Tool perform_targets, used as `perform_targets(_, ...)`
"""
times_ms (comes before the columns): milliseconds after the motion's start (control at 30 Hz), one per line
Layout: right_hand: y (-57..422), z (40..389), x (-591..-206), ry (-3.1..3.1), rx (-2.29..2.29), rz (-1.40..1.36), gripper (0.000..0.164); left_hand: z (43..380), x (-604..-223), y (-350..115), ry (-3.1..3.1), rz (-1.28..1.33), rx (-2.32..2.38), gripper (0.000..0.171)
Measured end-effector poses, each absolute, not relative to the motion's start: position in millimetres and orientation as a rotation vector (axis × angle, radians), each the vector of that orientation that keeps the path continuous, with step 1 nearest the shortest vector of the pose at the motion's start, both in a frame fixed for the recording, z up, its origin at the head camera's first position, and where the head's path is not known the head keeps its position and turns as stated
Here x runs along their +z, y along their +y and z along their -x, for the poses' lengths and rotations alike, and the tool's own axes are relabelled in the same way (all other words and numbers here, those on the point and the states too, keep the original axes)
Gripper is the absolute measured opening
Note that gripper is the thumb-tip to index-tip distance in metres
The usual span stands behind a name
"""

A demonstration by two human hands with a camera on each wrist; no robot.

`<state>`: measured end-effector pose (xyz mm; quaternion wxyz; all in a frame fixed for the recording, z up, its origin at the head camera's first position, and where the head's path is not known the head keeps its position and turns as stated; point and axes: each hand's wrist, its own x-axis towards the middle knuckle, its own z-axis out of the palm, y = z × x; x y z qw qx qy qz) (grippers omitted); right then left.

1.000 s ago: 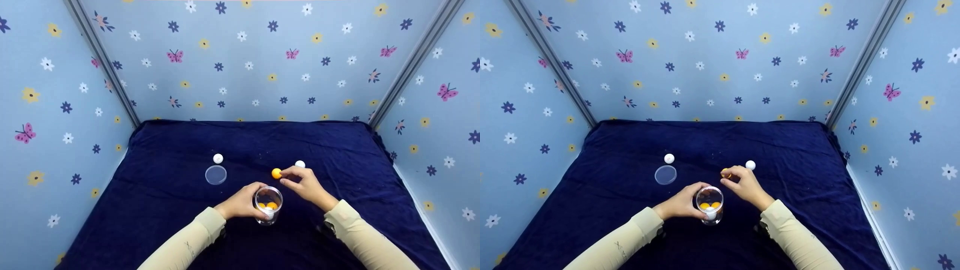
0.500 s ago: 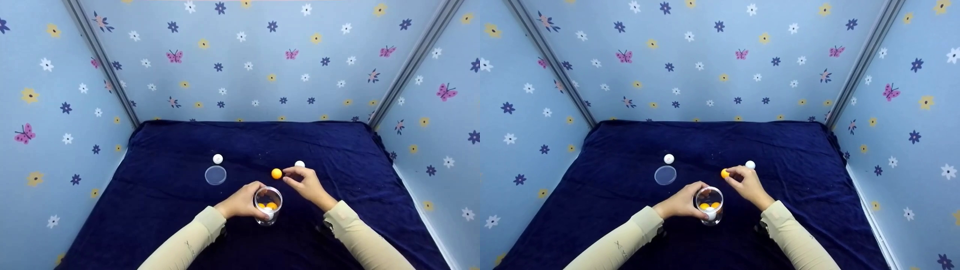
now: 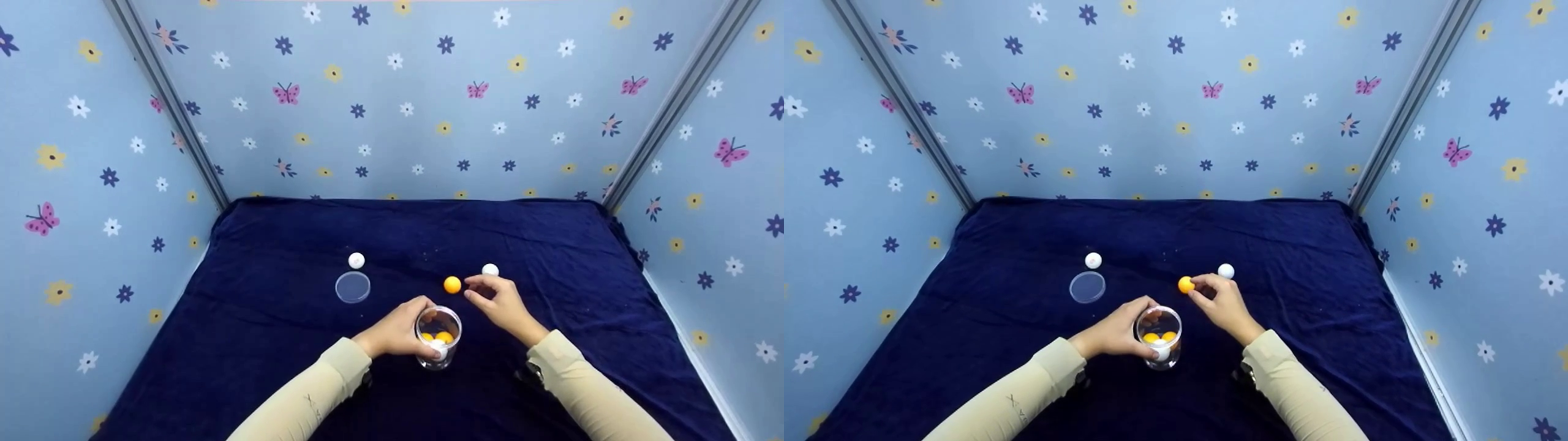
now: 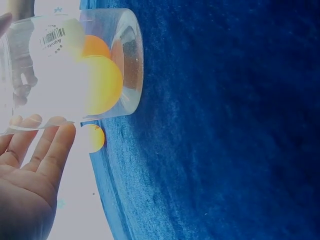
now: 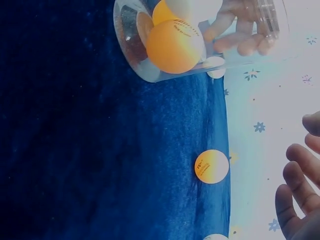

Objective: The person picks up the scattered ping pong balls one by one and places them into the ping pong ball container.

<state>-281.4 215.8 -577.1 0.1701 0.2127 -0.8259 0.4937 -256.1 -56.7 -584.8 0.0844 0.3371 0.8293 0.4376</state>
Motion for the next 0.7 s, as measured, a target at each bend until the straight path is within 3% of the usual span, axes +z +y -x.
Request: perform_targets(700, 224, 288, -590, -2.412, 1.398, -0.551, 0.026, 257, -584, -57, 2.468, -1.006, 1.276, 0.08)
